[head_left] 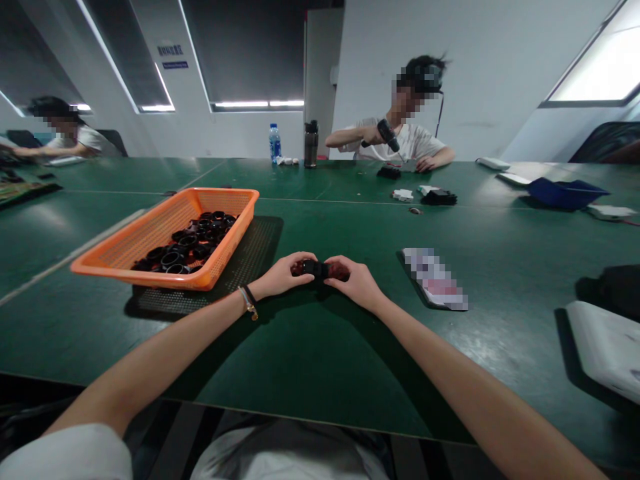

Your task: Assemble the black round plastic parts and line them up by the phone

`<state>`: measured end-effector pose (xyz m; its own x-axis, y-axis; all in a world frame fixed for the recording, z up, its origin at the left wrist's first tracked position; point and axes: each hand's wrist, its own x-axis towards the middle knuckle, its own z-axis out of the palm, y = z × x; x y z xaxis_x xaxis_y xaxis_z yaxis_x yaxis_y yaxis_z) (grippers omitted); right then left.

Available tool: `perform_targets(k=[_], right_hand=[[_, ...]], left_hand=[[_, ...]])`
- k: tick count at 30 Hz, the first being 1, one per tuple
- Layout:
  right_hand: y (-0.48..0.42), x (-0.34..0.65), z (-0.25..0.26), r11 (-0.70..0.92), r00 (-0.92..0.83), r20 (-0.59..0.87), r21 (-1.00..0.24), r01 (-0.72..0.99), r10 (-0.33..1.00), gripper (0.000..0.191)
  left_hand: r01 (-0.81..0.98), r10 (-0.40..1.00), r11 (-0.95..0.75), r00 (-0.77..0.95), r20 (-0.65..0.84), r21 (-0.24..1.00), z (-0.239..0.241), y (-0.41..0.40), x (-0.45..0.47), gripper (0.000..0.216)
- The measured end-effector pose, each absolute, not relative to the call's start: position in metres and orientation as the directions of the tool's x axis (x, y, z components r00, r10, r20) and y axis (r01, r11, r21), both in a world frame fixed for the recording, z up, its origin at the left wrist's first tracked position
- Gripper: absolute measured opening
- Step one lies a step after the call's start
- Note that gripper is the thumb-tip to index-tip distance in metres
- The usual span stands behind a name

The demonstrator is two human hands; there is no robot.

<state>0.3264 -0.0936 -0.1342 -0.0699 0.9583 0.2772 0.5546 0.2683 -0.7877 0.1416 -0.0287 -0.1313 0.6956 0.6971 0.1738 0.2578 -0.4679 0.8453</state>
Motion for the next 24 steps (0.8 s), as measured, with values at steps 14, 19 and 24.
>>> perform_targets(k=[14, 19, 24], right_hand=[[-0.0924, 0.3258, -0.1348, 0.251, -0.055, 0.269, -0.778, 0.575, 0.961, 0.025], [-0.0915, 0.3259, -0.1360, 0.252, -0.051, 0.275, -0.774, 0.581, 0.960, 0.025], [-0.0916, 0.3255, -0.1346, 0.233, -0.041, 0.261, -0.768, 0.596, 0.965, 0.024]], left_hand=[[0.248, 0.691, -0.482, 0.697, 0.191, 0.840, -0.1333, -0.0262, 0.1415, 0.037], [0.238, 0.691, -0.473, 0.697, 0.190, 0.848, -0.1348, -0.0261, 0.1417, 0.038], [0.240, 0.691, -0.478, 0.697, 0.193, 0.845, -0.1342, -0.0268, 0.1416, 0.037]])
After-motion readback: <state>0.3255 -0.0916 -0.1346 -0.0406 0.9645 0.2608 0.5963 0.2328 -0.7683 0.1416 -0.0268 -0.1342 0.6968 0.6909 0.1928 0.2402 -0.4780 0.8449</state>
